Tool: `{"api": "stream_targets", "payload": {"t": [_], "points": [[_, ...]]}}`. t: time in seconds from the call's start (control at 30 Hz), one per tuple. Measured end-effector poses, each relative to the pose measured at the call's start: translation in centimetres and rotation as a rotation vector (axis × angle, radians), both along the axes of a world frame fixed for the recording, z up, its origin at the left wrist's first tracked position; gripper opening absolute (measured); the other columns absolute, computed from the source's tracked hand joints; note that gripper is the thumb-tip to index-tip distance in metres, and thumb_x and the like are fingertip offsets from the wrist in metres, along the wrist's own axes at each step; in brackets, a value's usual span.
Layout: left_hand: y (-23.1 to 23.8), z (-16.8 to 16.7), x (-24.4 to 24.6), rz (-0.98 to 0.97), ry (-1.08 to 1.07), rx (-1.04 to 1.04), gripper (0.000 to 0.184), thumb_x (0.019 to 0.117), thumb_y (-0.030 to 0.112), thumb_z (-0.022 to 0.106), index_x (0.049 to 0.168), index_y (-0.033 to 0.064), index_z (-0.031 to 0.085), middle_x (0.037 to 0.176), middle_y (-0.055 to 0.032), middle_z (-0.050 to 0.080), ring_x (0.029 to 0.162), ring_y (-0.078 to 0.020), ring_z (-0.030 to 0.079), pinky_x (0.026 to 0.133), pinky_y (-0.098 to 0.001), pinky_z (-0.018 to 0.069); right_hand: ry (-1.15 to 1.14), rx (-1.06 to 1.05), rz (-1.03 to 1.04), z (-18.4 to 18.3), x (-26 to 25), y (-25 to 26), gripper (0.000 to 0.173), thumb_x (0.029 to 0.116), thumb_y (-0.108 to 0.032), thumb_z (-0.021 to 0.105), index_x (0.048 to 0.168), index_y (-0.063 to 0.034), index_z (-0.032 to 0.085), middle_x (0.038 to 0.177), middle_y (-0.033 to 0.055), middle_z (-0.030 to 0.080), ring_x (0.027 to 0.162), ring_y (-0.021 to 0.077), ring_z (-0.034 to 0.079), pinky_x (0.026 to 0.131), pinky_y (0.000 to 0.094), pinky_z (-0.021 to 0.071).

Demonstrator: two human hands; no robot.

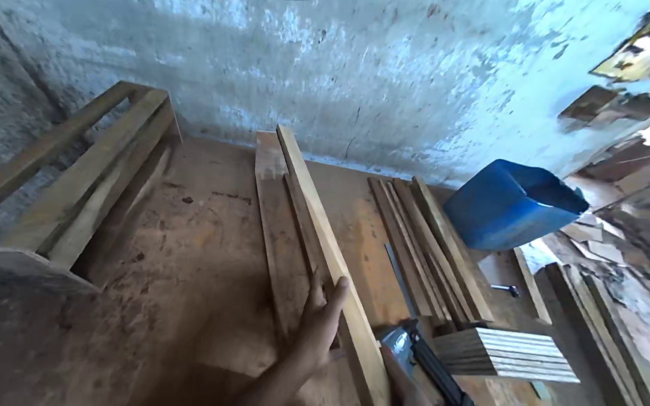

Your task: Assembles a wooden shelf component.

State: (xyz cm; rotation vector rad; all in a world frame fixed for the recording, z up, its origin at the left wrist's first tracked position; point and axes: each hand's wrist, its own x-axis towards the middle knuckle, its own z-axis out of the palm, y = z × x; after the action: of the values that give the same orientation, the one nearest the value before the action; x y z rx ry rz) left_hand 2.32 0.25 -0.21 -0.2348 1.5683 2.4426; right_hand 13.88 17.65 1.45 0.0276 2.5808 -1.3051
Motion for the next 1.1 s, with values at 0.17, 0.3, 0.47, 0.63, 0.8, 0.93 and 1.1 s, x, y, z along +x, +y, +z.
{"api": "stream_targets", "payload": {"t": [0.17, 0.3, 0.47, 0.63, 0.8, 0.93, 1.1], "points": [[-0.7, -1.7, -5.2, 0.184, -0.058, 0.074, 0.085, 0.0972, 0.019, 0.072, 0.162, 0.0196, 0.018, 0.129, -0.0195, 0.064, 0.093, -0.0309, 0.075, 0.079, -0.0460, 0.0667, 0.013, 0.157, -0.028, -0.7, -7.6, -5.7, 0.090, 0.0709, -0.034, 0.088, 0.149, -0.0122, 0.048, 0.116, 0.0047, 0.072, 0.102, 0.0156, 0.071, 0.090, 0.0425, 0.0605], [-2.6, -3.1, -7.7, 0.205, -0.092, -0.022, 0.094, 0.0901, 0.016, 0.080, 0.161, 0.0194, 0.019, 0.119, -0.0190, 0.067, 0.086, -0.0269, 0.075, 0.075, -0.0418, 0.0660, -0.017, 0.141, -0.014, -1.4, -10.6, -8.3, 0.083, 0.0720, -0.031, 0.085, 0.146, -0.0124, 0.051, 0.114, 0.0038, 0.071, 0.099, 0.0141, 0.071, 0.087, 0.0409, 0.0611], [-4.4, -5.8, -9.9, 0.179, -0.076, -0.090, 0.102, 0.0808, 0.015, 0.089, 0.159, 0.0231, 0.024, 0.121, -0.0178, 0.066, 0.090, -0.0281, 0.073, 0.078, -0.0455, 0.0648, -0.058, 0.164, -0.043, -2.7, -12.4, -10.7, 0.088, 0.0733, -0.034, 0.083, 0.150, -0.0088, 0.046, 0.117, 0.0059, 0.071, 0.104, 0.0156, 0.070, 0.090, 0.0420, 0.0601], [-5.4, -7.3, -10.3, 0.105, -0.071, -0.188, 0.104, 0.0799, 0.022, 0.090, 0.160, 0.0265, 0.024, 0.122, -0.0169, 0.067, 0.089, -0.0304, 0.073, 0.075, -0.0504, 0.0635, -0.030, 0.002, 0.007, -4.2, -13.1, -10.2, 0.079, 0.0863, -0.044, 0.078, 0.147, -0.0036, 0.049, 0.118, 0.0079, 0.070, 0.105, 0.0135, 0.070, 0.093, 0.0355, 0.0595], [-4.7, -9.9, -10.8, 0.169, -0.045, -0.212, 0.113, 0.0731, 0.019, 0.093, 0.162, 0.0183, 0.022, 0.129, -0.0178, 0.064, 0.101, -0.0275, 0.072, 0.084, -0.0486, 0.0644, -0.173, 0.161, 0.207, -4.3, -8.8, -5.1, 0.044, 0.1018, -0.049, 0.059, 0.134, -0.0198, 0.066, 0.107, -0.0043, 0.075, 0.097, 0.0073, 0.072, 0.089, 0.0365, 0.0616], [-4.6, -10.6, -11.0, 0.220, 0.014, -0.130, 0.108, 0.0727, 0.007, 0.091, 0.159, 0.0168, 0.027, 0.126, -0.0164, 0.066, 0.096, -0.0281, 0.074, 0.078, -0.0465, 0.0670, -0.135, 0.198, 0.245, -4.7, -7.2, -3.9, 0.034, 0.1020, -0.043, 0.061, 0.130, -0.0267, 0.070, 0.100, -0.0078, 0.074, 0.087, 0.0055, 0.070, 0.081, 0.0365, 0.0611], [-5.2, -10.6, -9.7, 0.211, 0.006, -0.227, 0.113, 0.0749, 0.017, 0.091, 0.163, 0.0222, 0.021, 0.135, -0.0140, 0.063, 0.107, -0.0276, 0.071, 0.085, -0.0483, 0.0646, -0.016, 0.191, 0.278, -5.8, -7.2, -4.6, 0.040, 0.1028, -0.048, 0.056, 0.115, -0.0144, 0.074, 0.097, 0.0000, 0.075, 0.092, 0.0144, 0.071, 0.092, 0.0473, 0.0556]]}}
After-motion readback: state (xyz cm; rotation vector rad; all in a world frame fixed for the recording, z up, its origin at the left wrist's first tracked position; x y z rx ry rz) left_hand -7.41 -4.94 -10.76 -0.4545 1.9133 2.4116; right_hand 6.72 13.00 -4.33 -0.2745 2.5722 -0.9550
